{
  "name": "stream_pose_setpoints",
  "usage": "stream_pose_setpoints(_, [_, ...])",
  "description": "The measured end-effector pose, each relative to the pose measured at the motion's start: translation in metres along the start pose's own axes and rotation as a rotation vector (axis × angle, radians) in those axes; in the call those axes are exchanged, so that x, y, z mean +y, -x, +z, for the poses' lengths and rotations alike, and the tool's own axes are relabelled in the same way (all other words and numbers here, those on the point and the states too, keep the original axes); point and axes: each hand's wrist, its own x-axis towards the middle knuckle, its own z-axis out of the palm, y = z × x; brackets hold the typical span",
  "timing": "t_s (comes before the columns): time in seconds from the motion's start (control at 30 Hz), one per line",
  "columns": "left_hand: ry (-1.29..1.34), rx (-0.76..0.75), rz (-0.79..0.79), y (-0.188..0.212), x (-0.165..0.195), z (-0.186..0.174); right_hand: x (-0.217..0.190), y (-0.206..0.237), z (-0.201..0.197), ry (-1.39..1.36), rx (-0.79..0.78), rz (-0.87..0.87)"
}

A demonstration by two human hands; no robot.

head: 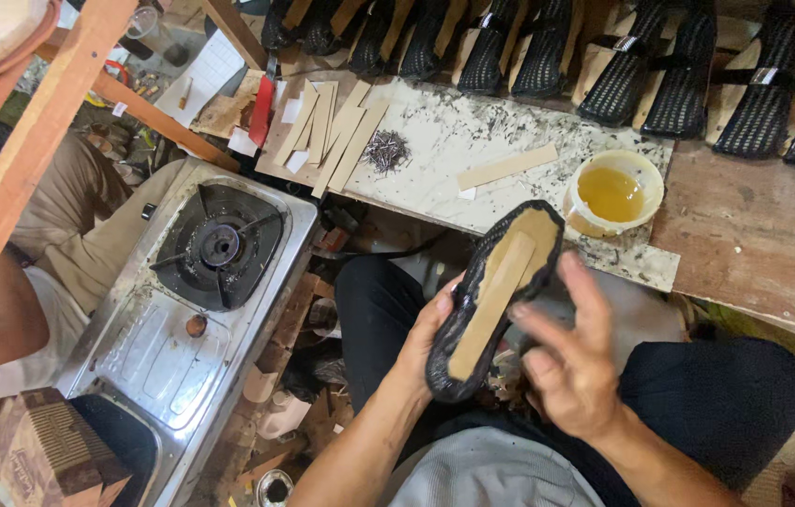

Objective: The person sits on the floor at a workbench holding a black woven shoe upper and presses and rubs a flat cardboard stiffener strip against its inner sole area, occasionally dipping fingers into a bowl of yellow liquid. They place the finished upper on an overhead shelf, take another upper, pick a new cardboard strip, and begin pressing it onto that shoe.

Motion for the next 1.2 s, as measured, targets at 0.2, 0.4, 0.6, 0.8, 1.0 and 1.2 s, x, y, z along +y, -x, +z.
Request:
stream_pose_setpoints(0.2, [-0.162,-0.010,-0.123,0.006,0.012,-0.006,0.017,-0.010,-0.009,-1.100,0.343,0.777])
stream_pose_setpoints(0.4, [-0.094,0.097,-0.250,0.031,0.019,-0.008,0.011,-0.019,-0.026,-1.130,0.472,0.915])
stream_pose_setpoints(0.6, [0.121,-0.011,-0.076,0.050,0.002,-0.004,0.010,-0.014,-0.024,-1.243,0.356,0.643])
stream_pose_setpoints(0.8, [-0.093,0.015,0.153,0.010,0.061,0.025,0.034,0.002,-0.009,-1.057,0.205,0.590])
stream_pose_setpoints(1.0, [-0.269,-0.166,0.476,-0.087,0.137,0.065,0.053,0.063,0.021,-0.766,-0.027,0.960])
stream_pose_setpoints(1.2, [-0.247,-0.141,0.503,-0.200,0.193,0.105,0.075,0.099,0.036,-0.803,-0.097,1.019])
